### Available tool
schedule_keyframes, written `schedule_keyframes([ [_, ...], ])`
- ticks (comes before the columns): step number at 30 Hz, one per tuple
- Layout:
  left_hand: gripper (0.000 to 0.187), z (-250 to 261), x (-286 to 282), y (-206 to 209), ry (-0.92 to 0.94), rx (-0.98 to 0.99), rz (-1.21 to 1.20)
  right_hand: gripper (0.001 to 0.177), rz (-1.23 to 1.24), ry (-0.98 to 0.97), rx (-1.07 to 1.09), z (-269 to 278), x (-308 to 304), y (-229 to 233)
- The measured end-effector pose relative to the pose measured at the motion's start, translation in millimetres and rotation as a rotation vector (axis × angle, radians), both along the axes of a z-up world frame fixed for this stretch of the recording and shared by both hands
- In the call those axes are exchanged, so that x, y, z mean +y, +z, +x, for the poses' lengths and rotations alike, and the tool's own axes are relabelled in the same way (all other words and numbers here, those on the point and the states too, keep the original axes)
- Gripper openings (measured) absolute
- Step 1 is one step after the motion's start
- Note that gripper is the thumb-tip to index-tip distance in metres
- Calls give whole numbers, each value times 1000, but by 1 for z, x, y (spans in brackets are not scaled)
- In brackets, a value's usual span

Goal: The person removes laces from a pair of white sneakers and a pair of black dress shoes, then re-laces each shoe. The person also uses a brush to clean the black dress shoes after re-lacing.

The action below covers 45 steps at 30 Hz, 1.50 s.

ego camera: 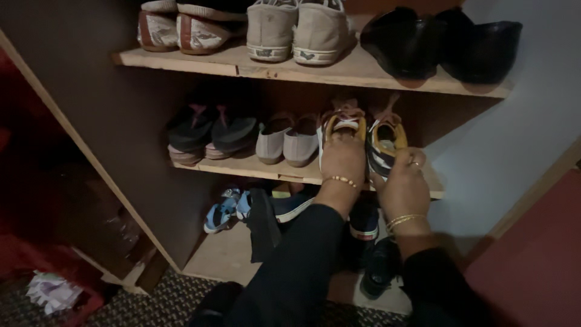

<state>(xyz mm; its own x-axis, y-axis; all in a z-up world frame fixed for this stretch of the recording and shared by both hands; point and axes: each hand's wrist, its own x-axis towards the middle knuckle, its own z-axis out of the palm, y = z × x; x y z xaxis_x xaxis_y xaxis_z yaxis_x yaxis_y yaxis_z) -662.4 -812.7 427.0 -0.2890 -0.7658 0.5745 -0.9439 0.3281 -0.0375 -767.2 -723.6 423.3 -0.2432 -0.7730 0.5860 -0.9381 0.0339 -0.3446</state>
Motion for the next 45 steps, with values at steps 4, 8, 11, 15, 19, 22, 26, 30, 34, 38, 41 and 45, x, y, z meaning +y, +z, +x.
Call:
schedule_keyframes([
  [4, 27, 0, -19, 7, -152, -12, -30, 77, 0, 21, 32, -1, -11, 6],
  [8, 24, 30, -6, 7, -209, 252, -93, 89, 56, 27, 22, 0, -16, 11],
  [11, 35, 57, 17, -6, -421, 561, -139, 90, 32, 29, -3, -2, -6, 7],
  [15, 36, 73, 21, -12, -495, 675, -108, 89, -65, 74, -3, 1, 8, 2],
  [19, 29, 50, 6, 6, -273, 375, -216, 106, 23, 36, -27, 6, 5, 11],
  [22, 23, 27, 6, 16, -90, 299, -16, 106, 49, 38, -29, 8, 3, 15],
  [26, 22, 13, 18, 11, -25, 250, -110, 98, 11, 39, -47, 4, 6, 12],
  [30, 22, 18, 28, 3, -35, 239, -114, 64, -119, -13, -193, -6, 16, 9],
  [34, 31, 12, 41, 13, -93, 130, -163, 75, -249, 145, 86, -14, 9, 23],
  [38, 70, 30, 67, 15, -209, 425, -149, 93, -29, 217, 43, -10, 3, 33],
  [41, 96, 35, 79, 11, -258, 572, 112, 86, 109, 182, -72, -16, 2, 40],
  [45, 93, 30, 65, -3, -207, 520, -16, 76, 38, 296, 15, -24, 7, 26],
])
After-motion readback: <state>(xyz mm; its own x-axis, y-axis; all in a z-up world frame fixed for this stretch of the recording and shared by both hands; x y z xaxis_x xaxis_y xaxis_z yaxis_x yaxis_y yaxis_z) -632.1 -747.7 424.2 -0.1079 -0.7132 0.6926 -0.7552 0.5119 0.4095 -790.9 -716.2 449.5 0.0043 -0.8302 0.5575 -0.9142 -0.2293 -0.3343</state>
